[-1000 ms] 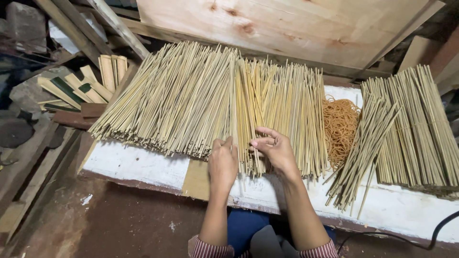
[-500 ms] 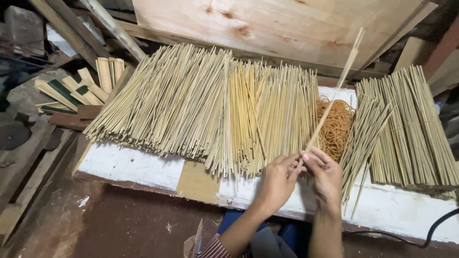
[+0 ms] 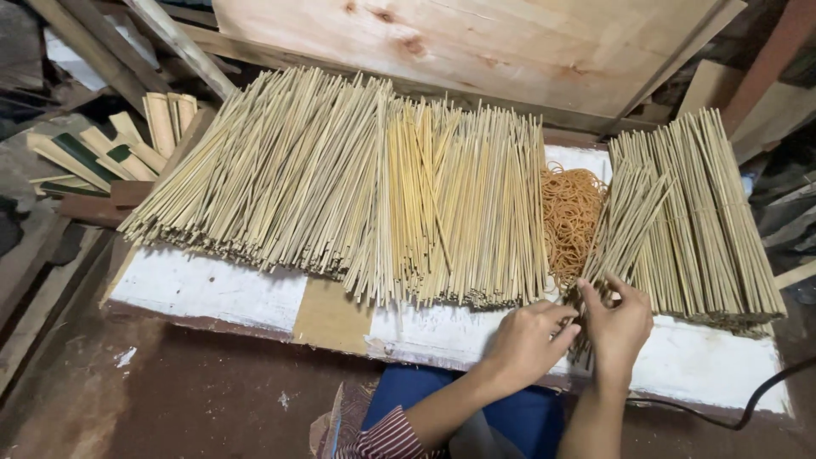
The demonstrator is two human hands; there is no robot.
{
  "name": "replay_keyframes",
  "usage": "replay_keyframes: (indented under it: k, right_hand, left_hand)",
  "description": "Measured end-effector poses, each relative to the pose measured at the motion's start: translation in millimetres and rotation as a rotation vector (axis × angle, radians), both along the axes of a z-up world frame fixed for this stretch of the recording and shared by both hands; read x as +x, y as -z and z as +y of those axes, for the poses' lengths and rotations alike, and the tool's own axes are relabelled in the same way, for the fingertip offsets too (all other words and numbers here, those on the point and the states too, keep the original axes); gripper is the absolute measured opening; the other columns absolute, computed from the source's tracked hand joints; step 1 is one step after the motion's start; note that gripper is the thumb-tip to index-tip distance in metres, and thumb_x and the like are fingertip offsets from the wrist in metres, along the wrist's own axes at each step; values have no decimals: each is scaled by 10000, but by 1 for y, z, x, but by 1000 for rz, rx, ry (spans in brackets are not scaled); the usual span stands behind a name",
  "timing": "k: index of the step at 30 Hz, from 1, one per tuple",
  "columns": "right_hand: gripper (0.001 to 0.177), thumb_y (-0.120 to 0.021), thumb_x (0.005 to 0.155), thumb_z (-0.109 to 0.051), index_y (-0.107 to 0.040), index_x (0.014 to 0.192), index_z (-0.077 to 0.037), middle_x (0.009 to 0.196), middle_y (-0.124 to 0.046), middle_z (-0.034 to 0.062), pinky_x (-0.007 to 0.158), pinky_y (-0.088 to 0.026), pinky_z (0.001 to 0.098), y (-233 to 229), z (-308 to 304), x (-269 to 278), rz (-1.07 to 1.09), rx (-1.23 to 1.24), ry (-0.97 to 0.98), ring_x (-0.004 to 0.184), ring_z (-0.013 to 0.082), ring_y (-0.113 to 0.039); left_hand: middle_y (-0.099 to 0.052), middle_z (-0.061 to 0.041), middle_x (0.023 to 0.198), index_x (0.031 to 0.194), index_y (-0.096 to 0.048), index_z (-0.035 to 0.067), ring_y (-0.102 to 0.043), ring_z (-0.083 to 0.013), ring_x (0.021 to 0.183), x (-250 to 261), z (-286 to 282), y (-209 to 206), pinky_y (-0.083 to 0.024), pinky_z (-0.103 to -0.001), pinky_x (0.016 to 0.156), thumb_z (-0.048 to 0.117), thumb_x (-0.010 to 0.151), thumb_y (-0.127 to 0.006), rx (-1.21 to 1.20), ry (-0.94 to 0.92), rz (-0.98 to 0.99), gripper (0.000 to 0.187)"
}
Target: Sorting and inspecting thin wooden sticks to prepare them for bundling on a low work surface.
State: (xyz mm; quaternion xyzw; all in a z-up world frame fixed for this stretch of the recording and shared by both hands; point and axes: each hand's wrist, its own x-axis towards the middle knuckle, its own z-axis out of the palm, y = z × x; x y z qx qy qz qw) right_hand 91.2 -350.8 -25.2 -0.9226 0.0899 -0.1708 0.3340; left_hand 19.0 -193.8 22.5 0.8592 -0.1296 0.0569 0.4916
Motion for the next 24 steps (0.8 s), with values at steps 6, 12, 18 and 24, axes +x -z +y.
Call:
replay_keyframes:
  k: [6, 12, 18, 24]
  right_hand:
    - [187, -863, 834, -162, -828, 1018, -167, 918, -742, 140, 832, -559, 440, -27, 104, -5, -109, 191, -437, 905, 381, -723]
    - [181, -855, 790, -253, -782, 927, -159, 721, -774, 42, 706, -574, 406, -41, 216, -19, 106, 168, -682, 718, 272, -749]
    - [200, -856, 762, -168, -721, 905, -133, 682, -773, 74, 687, -559, 423, -32, 233, -14, 224, 154, -663, 734, 344, -764]
    - [316, -837, 769, -55, -700, 1052, -20, 772, -779, 180, 580, -603, 329, -15, 215, 2, 370, 633, -680, 574, 184, -704]
  left_hand:
    - [-766, -137, 845, 1011, -784, 57, -734, -219, 668, -13, 100, -11, -602, -269, 556, 135, 944, -713, -50, -576, -188, 125]
    - [-785, -142, 944, 1075, -757, 46, -763, -314, 814, -26, 188, 3, -598, -420, 710, 95, 908, -729, 86, -939, 108, 176]
    - [-754, -130, 918, 1042, -750, 80, -734, -372, 882, -11, 206, 48, -572, -495, 768, 175, 867, -745, 250, -930, 126, 199]
    - [-702, -104, 909, 1017, -746, 118, -717, -369, 885, 5, 209, 52, -569, -503, 755, 223, 904, -700, 356, -913, 201, 161]
